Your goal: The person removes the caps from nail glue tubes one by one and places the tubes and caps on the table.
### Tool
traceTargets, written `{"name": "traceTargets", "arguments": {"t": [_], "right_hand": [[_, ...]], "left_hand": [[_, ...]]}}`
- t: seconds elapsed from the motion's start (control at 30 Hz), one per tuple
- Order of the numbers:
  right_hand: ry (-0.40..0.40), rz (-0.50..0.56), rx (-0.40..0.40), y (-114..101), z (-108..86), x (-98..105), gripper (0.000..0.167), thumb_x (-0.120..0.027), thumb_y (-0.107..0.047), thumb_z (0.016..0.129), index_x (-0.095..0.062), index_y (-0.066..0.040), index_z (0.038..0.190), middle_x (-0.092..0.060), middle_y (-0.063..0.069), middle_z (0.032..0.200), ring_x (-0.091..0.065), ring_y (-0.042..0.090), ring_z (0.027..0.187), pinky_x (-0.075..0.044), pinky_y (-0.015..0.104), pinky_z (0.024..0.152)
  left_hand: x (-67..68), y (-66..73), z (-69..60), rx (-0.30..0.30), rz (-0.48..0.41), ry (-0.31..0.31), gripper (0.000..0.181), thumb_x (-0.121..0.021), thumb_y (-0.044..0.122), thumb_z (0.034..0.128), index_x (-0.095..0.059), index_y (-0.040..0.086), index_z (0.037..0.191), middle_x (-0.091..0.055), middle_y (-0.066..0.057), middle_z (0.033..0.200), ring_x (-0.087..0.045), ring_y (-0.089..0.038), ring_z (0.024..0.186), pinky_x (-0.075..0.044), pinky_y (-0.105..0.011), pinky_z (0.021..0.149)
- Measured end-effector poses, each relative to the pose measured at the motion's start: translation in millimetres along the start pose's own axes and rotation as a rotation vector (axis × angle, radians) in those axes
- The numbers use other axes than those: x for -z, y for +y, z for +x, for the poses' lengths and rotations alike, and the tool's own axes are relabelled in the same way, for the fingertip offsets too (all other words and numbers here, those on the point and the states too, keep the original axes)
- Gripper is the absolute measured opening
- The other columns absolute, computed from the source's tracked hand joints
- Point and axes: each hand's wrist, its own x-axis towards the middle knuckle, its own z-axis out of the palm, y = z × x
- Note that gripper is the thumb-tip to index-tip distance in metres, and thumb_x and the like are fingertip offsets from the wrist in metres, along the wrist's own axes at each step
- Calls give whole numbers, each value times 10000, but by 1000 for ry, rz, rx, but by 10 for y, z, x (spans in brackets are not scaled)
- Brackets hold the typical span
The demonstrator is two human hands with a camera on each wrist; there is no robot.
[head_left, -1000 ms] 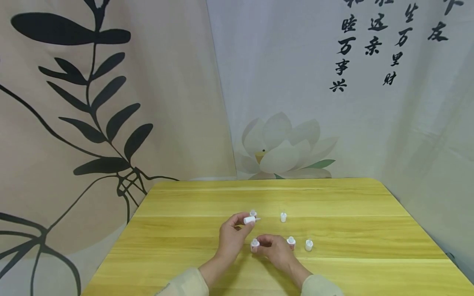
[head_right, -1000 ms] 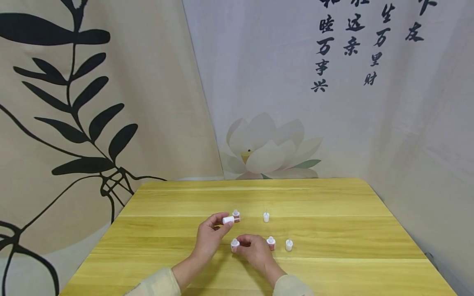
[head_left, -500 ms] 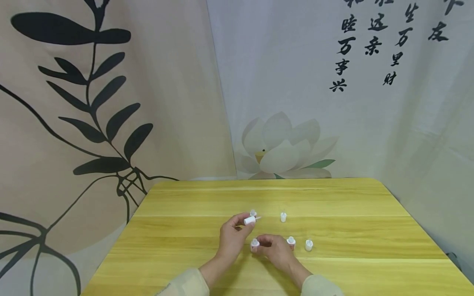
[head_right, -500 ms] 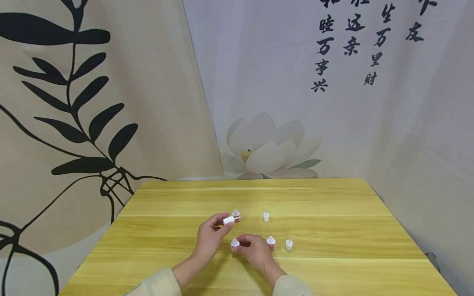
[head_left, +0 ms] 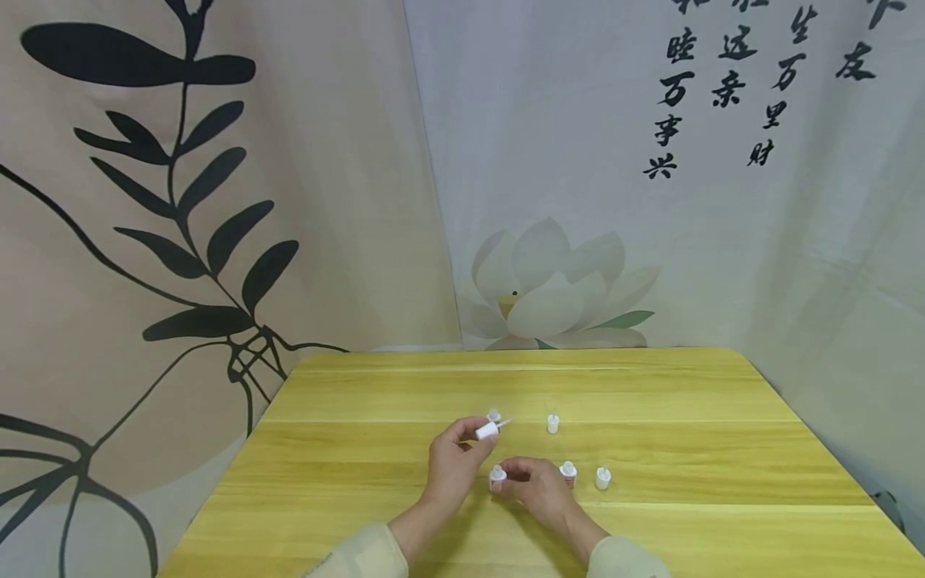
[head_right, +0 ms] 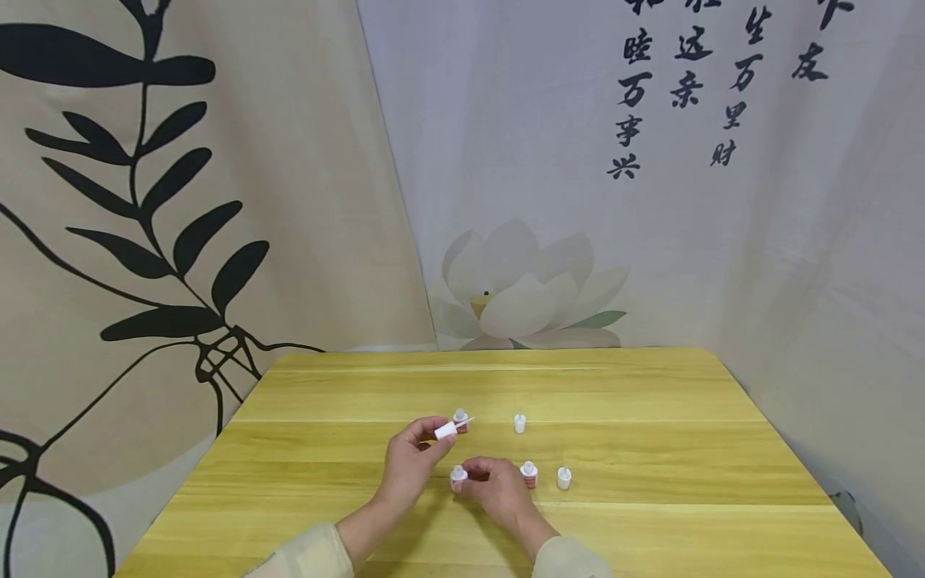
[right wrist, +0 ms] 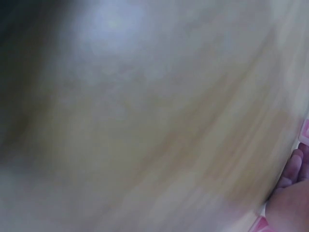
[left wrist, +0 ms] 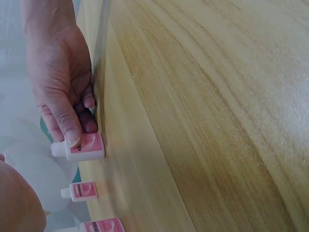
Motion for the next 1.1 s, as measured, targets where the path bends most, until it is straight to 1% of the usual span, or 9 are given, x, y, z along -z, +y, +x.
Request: {"name": "traceTargets", "arguments": {"t": [0.13,0.23,0.57,0.67,0.77,0.87,0.9,0.97,1.1], "right_hand": [[-1,2,0,1,2,1,248,-769,-210,866,-725,-68,1065,-725,21,997,-646,194,962,-533,377,840],[-1,1,-1,1,4,0,249,-770,-210,866,-725,-66,1064,-726,21,996,-647,194,960,-534,374,838],[-1,-7,1,-1,8,-4,227,-770,-208,867,-731,-74,1046,-728,14,985,-652,190,953,-536,364,832],[1,-8,4,0,9,-7,222,-770,-209,867,-733,-78,1042,-729,13,982,-652,188,951,-537,354,826],[6,-15,20,4,10,-15,220,-773,-202,863,-733,-72,1036,-729,20,977,-653,191,942,-538,340,813],[14,-19,36,11,11,-24,216,-776,-190,858,-733,-64,1027,-730,30,972,-655,198,933,-538,325,799],[17,-20,41,13,11,-26,215,-778,-186,855,-733,-61,1025,-730,34,971,-656,200,930,-538,322,797],[20,-17,42,19,14,-29,213,-778,-181,855,-733,-59,1024,-730,37,972,-657,202,929,-539,314,792],[18,-21,33,19,15,-21,211,-777,-188,858,-733,-66,1024,-729,25,971,-655,196,933,-540,315,798]], "left_hand": [[0,2,0,8,-3,-1,270,-735,25,864,-690,-35,1123,-644,-102,929,-504,-120,691,-402,-167,535],[2,2,2,9,0,-2,265,-734,32,866,-695,-28,1122,-641,-96,926,-502,-130,698,-400,-167,531],[13,25,-12,-13,3,-22,194,-728,14,865,-683,-24,1050,-676,-128,980,-534,-167,745,-446,-194,622],[0,-44,18,-14,-1,-19,216,-728,1,862,-678,-37,1068,-680,-137,990,-534,-158,727,-442,-187,605],[-21,-204,86,-7,4,-15,265,-731,18,868,-676,-32,1122,-702,-121,1016,-531,-130,719,-434,-177,588],[-37,-356,147,-15,4,-15,297,-734,47,875,-675,-16,1160,-722,-96,1036,-527,-107,718,-428,-174,577],[-39,-385,157,-20,0,-15,295,-737,57,875,-679,-5,1158,-726,-88,1036,-527,-101,721,-429,-174,581],[-33,-316,129,-22,-3,-18,265,-732,45,875,-686,-2,1132,-728,-104,1034,-539,-119,735,-435,-178,597],[-14,-103,41,-25,-10,-25,217,-716,5,874,-678,-27,1086,-717,-143,1031,-563,-158,785,-447,-183,648]]}}
